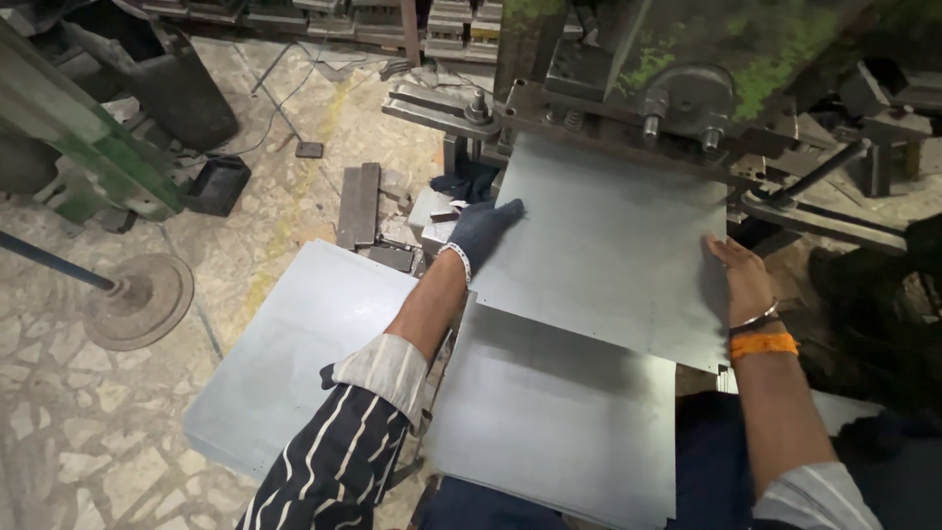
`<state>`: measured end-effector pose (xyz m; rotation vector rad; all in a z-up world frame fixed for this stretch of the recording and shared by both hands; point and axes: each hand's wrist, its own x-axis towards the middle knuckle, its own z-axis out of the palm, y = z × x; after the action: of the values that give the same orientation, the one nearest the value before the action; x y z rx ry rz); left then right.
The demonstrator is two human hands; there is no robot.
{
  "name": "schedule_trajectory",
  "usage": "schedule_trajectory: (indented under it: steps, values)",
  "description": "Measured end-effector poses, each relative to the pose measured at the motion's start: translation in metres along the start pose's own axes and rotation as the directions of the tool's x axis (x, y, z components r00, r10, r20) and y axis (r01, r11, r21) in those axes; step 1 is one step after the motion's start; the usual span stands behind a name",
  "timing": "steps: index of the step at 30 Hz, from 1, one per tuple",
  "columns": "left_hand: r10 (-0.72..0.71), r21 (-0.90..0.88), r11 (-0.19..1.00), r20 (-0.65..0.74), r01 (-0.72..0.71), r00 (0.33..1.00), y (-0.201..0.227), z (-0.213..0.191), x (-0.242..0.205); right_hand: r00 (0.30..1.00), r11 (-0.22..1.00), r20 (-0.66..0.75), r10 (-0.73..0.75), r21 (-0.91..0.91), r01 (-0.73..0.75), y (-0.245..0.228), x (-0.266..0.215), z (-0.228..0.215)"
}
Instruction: Operating a mechanical press machine to stamp holes or patterns into rectangular metal sheets.
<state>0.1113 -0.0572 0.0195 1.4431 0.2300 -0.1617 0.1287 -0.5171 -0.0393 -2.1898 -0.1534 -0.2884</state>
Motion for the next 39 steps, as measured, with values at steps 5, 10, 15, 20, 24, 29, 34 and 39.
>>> schedule_trajectory:
  steps: [5,10,15,20,24,29,34,39]
  values:
    - [-0.043,-0.057,0.998,-0.014,0.042,0.999,0.009,0.002,-0.007,0.986,0.956,-0.009,0.165,0.246,-0.158,0.006,0.004,0.007]
    - [0.021,-0.014,1.000,-0.016,-0.021,1.000,-0.007,0.001,0.006,0.912,0.762,0.015,0.410,0.544,-0.352,-0.016,0.000,0.007]
    - [-0.039,-0.026,0.999,-0.022,0.038,0.999,0.009,0.004,-0.010,0.966,0.906,0.006,0.259,0.345,-0.245,-0.028,-0.005,0.000]
    - [-0.010,-0.083,0.997,0.003,0.011,1.000,0.003,0.002,-0.003,0.936,0.902,-0.035,0.349,0.282,-0.326,-0.035,-0.008,0.001]
    - [-0.008,-0.018,1.000,-0.014,0.008,1.000,0.001,0.001,-0.002,1.000,0.990,-0.010,0.019,0.140,-0.017,-0.041,-0.008,0.002]
    - [0.020,-0.025,1.000,-0.001,-0.020,1.000,-0.007,-0.001,0.007,0.903,0.748,0.075,0.424,0.534,-0.395,-0.058,-0.007,0.005]
    - [-0.041,-0.019,0.999,0.002,0.042,0.999,0.012,0.001,-0.010,0.890,0.747,-0.005,0.455,0.547,-0.379,-0.050,-0.005,0.009]
    - [-0.008,-0.030,1.000,0.006,0.009,1.000,-0.022,-0.004,0.017,0.906,0.820,-0.070,0.418,0.458,-0.343,-0.032,0.003,0.017]
